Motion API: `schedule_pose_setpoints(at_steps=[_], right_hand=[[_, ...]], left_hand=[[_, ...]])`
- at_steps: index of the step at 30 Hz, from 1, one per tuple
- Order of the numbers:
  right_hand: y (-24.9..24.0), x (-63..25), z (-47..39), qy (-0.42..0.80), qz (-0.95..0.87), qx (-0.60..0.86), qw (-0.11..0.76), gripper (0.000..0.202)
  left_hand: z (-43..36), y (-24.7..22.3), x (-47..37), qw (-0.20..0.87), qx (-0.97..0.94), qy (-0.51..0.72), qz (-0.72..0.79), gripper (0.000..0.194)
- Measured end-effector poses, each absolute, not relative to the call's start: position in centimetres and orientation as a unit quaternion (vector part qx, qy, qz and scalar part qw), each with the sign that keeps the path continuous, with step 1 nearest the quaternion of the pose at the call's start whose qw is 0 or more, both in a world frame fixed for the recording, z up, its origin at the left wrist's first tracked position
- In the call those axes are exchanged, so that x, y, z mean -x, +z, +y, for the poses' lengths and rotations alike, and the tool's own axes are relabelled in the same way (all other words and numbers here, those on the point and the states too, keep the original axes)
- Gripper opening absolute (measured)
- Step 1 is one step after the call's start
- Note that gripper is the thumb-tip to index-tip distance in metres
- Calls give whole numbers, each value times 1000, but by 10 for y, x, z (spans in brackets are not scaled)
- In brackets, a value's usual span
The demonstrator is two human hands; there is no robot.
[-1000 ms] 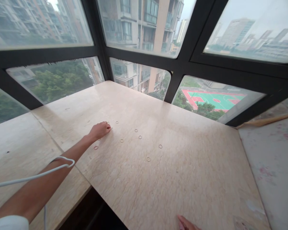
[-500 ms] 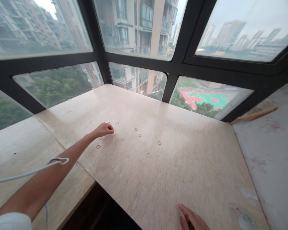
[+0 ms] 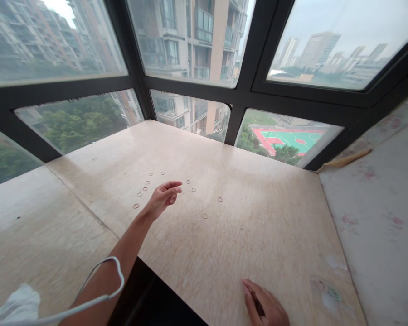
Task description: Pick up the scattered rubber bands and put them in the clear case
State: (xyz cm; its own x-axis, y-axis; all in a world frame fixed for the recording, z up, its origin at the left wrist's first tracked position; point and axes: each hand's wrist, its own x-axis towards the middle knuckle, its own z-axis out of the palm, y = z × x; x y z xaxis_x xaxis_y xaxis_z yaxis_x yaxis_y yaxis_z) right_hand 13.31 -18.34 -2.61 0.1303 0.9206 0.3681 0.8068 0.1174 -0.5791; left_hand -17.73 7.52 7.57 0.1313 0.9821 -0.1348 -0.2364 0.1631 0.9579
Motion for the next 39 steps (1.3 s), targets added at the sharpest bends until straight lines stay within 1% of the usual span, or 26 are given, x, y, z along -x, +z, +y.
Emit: schedule_pose_setpoints(at_steps=[2, 6, 10, 19, 25, 31, 39], right_hand=[[-24, -135, -183, 79, -664, 654, 354, 34], [-16, -136, -180, 73, -689, 633, 346, 31], [-6, -130, -179, 81, -667, 647, 362, 33], [2, -124, -185, 114, -634, 660, 386, 30], [7, -123, -185, 131, -624, 662, 394, 27], [10, -122, -184, 152, -609, 673, 392, 27], [9, -120, -178, 159, -583, 684, 409, 23]], left_hand=[[65, 78, 159, 632, -413, 496, 428, 31], [46, 84, 122, 637, -413, 494, 425, 25], [30, 88, 87, 636, -433, 473, 429, 21], [0, 84, 21, 685, -423, 444, 393, 25], [-9, 78, -3, 684, -437, 431, 393, 30], [-14, 74, -23, 689, -447, 407, 401, 22], [-30, 69, -82, 712, -501, 341, 355, 18]])
